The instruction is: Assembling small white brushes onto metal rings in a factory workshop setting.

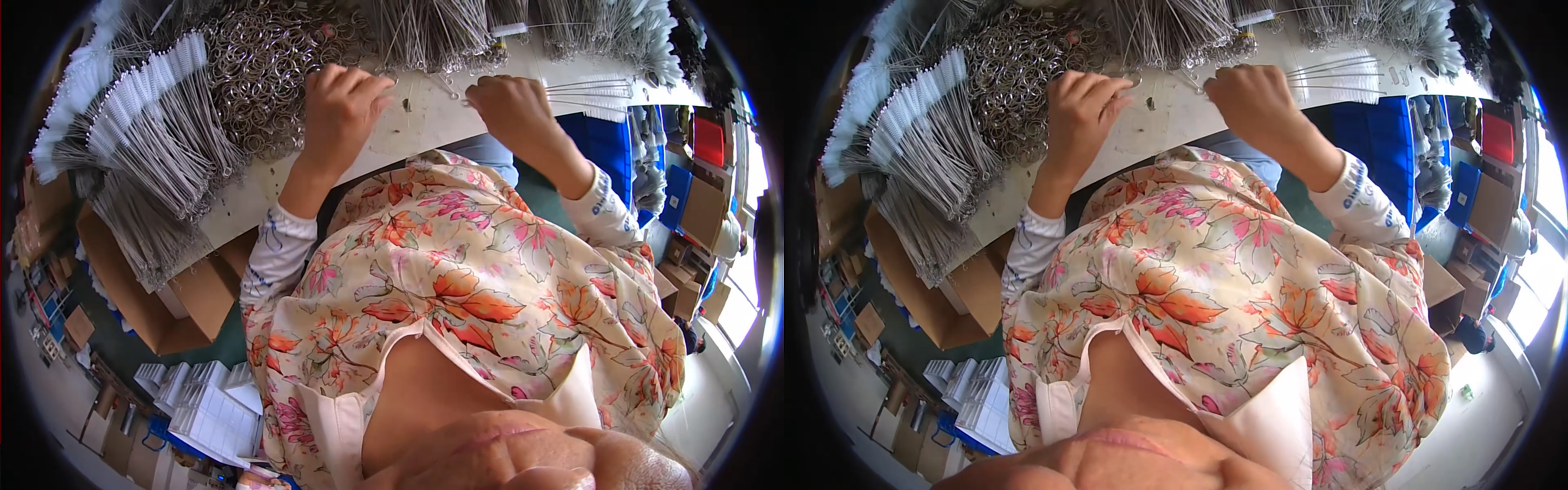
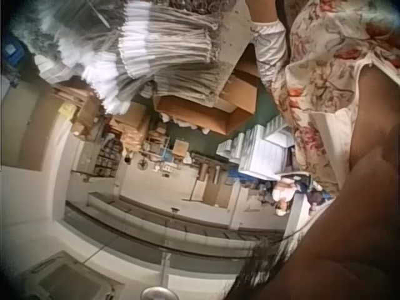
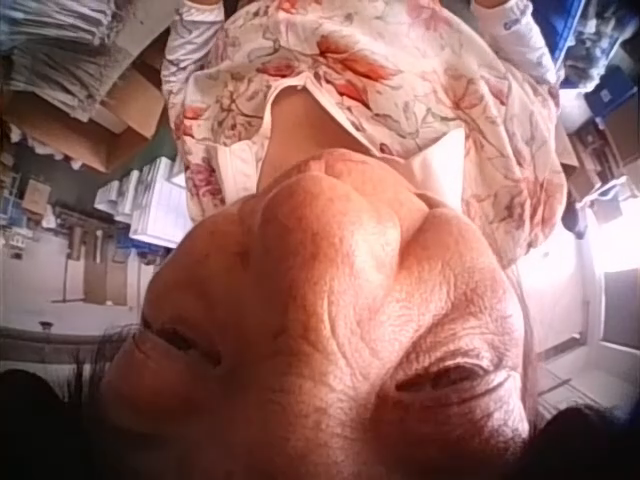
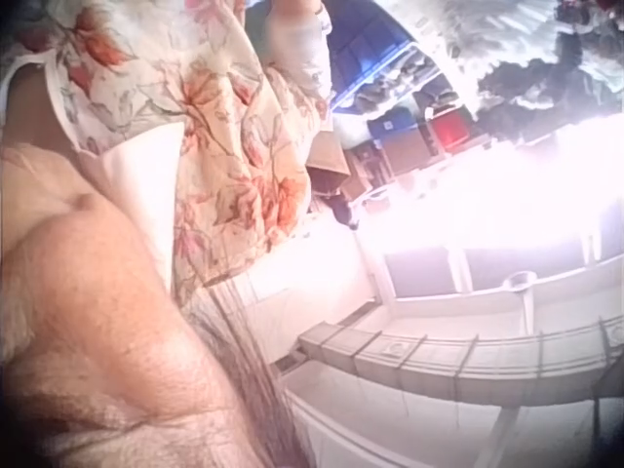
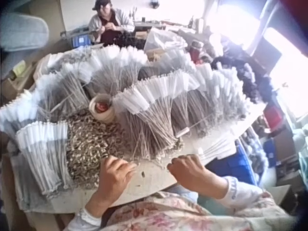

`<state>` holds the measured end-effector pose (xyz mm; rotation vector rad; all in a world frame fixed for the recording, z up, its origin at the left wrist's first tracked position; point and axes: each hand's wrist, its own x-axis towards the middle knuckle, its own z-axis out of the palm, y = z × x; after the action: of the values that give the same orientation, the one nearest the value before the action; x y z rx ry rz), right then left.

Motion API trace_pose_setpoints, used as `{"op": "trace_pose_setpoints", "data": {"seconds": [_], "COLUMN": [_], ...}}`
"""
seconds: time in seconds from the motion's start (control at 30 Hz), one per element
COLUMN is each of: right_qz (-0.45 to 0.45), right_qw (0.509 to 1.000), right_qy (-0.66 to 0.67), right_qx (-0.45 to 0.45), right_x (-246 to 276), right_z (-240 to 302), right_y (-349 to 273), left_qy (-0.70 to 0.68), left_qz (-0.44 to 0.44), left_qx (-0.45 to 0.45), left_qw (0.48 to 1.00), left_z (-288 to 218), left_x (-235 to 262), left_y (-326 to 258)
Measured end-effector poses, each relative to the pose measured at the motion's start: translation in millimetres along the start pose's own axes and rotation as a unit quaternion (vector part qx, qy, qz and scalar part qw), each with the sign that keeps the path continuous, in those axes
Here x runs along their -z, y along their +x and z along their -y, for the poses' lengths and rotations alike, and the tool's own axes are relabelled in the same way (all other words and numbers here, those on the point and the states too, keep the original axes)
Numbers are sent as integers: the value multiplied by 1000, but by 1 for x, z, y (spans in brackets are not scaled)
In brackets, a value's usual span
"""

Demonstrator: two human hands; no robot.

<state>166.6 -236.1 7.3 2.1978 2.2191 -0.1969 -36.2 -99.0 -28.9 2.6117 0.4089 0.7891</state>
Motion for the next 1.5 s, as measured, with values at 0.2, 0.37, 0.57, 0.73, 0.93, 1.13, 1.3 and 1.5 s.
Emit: {"op": "trace_pose_setpoints", "data": {"seconds": [0.2, 0.37, 0.57, 0.73, 0.93, 1.13, 1.3, 1.5], "right_qz": [-72, -1, 44, -162, -66, -72, -108, -244], "right_qw": [935, 764, 685, 776, 710, 699, 716, 789], "right_qy": [348, 641, 727, 592, 695, 704, 672, 528], "right_qx": [-14, -75, 18, 144, 93, 100, 157, 197], "right_x": [-16, 23, 39, 40, 52, 47, 45, 37], "right_z": [17, 40, 62, 84, 85, 83, 86, 83], "right_y": [4, 25, 50, 47, 40, 37, 38, 43], "left_qy": [146, -417, -347, -688, -403, -569, -407, -679], "left_qz": [39, -88, -149, -189, -183, -174, -154, -68], "left_qx": [35, 319, 271, 333, 153, 303, 208, 281], "left_qw": [988, 846, 886, 616, 883, 744, 876, 675], "left_z": [2, -26, -41, -33, -36, -52, -44, -36], "left_x": [-5, 34, 52, 48, 71, 72, 77, 84], "left_y": [5, -6, -2, -15, -7, 0, -4, -5]}}
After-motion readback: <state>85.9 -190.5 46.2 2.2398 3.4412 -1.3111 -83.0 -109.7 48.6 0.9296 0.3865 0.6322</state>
